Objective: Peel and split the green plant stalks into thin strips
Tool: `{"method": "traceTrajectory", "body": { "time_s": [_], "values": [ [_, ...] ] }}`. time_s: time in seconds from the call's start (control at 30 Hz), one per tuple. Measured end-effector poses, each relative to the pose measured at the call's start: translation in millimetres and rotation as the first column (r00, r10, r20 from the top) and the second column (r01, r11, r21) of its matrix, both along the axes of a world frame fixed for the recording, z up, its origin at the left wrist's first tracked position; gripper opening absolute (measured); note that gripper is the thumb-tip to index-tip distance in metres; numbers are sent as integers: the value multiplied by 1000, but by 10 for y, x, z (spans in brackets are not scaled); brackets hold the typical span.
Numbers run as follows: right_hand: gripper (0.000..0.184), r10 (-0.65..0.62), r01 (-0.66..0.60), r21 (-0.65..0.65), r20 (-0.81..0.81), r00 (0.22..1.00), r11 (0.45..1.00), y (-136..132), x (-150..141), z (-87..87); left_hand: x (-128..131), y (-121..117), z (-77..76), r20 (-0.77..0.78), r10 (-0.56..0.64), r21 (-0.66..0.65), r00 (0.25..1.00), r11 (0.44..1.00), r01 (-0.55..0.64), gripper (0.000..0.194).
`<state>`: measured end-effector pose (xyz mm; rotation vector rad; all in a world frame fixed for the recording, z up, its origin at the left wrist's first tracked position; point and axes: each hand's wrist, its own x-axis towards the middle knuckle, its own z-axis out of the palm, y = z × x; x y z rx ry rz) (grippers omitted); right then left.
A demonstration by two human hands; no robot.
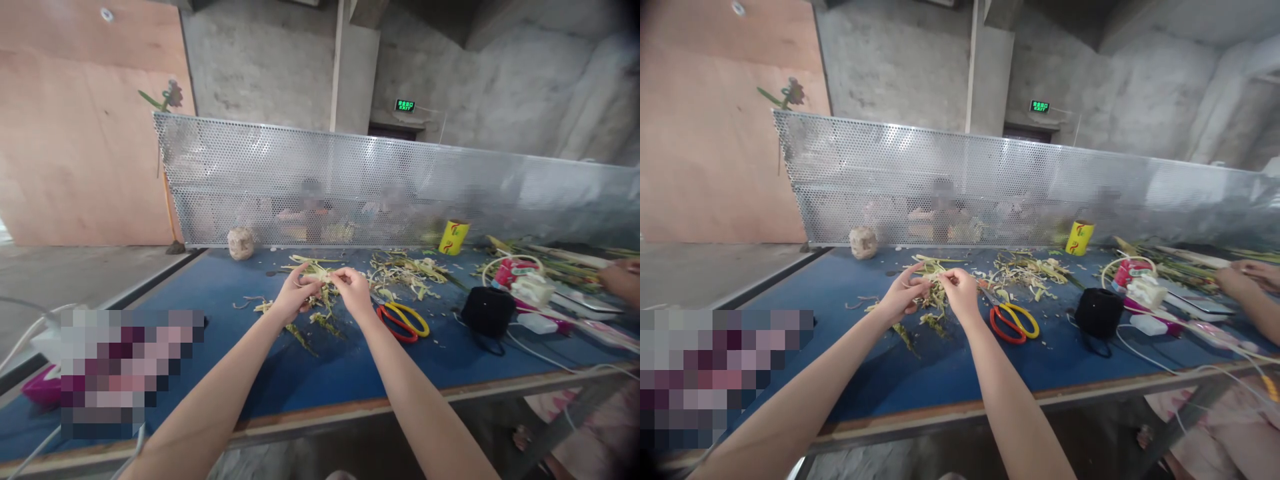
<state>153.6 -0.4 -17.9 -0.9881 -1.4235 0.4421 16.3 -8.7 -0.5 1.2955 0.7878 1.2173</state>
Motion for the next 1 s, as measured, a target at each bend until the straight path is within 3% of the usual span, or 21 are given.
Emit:
{"method": "traceTrajectory", "body": {
  "time_s": [0.1, 0.3, 0.47, 0.6, 0.77, 1.0],
  "values": [
    [21, 21, -23, -41, -61, 998, 999, 5, 28, 13, -11, -3, 3, -38, -23, 45, 999, 999, 25, 73],
    [22, 86, -98, -114, -105, 991, 989, 33, 69, 9, -41, 25, -5, 2, 22, -65, 1000, 998, -22, 70],
    [20, 143, -162, -152, -129, 981, 975, 51, 70, 4, -59, 53, -32, 40, -18, -62, 999, 998, 20, 72],
    [21, 203, -219, -194, -98, 974, 956, 33, 60, 11, -62, 72, -55, 40, -70, -20, 997, 997, 71, 74],
    [37, 218, -213, -239, -6, 976, 947, 16, 52, 0, -48, 59, -34, -38, -46, 16, 998, 999, 47, 68],
    [20, 201, -187, -140, 96, 975, 972, -35, 10, 7, -31, 27, -42, -100, -117, -24, 988, 993, 115, 67]
  ]
}}
